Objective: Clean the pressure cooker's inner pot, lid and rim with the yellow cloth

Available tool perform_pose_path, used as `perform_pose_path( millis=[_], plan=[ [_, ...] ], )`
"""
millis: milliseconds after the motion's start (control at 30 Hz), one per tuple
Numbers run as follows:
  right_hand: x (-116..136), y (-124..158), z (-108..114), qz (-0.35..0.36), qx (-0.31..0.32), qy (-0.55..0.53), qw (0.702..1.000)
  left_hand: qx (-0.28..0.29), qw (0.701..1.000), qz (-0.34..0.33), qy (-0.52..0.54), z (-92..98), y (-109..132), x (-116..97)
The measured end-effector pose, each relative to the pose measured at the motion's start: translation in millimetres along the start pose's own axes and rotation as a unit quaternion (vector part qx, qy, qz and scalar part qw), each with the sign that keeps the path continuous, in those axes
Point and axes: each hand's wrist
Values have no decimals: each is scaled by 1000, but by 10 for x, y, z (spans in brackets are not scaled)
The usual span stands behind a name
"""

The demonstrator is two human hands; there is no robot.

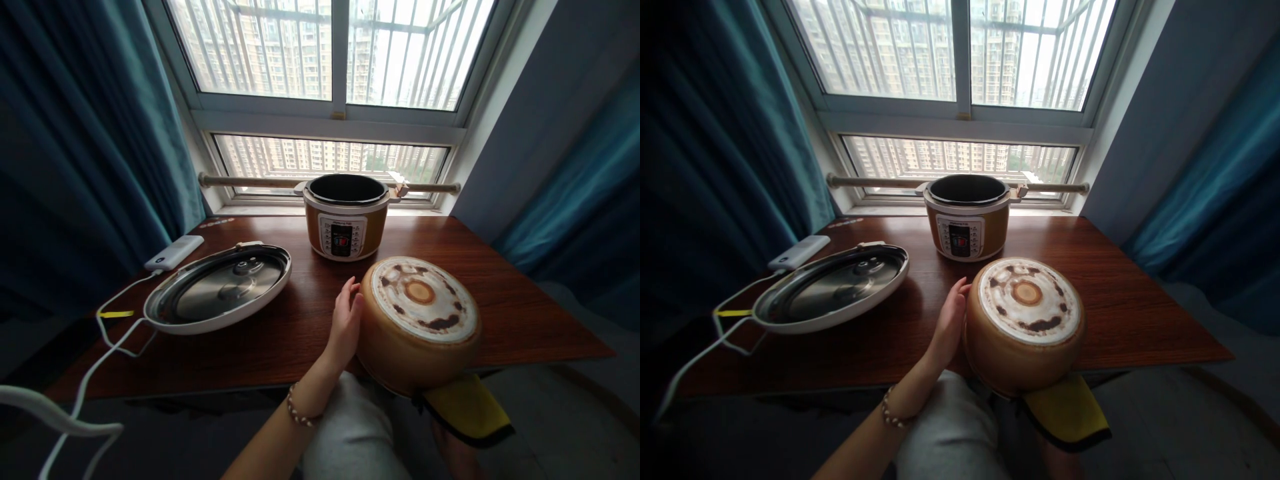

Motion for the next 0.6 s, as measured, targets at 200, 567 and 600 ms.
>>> perform_pose_path(
  millis=[200,567,600],
  plan=[
    [-55,-250,434,150,-42,236,959,-60,998,7,26,98,-192,307],
    [-266,-1266,901,156,-101,210,960,148,960,-55,-231,-108,-834,478],
    [-302,-1351,916,149,-93,200,964,168,953,-67,-244,-126,-886,447]
  ],
)
Point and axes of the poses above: each hand's wrist, its own y-axis away from the middle knuckle, its own z-axis out of the back of the hand, x = y × z, and after that the axes turned 11 degrees about x, right-handed
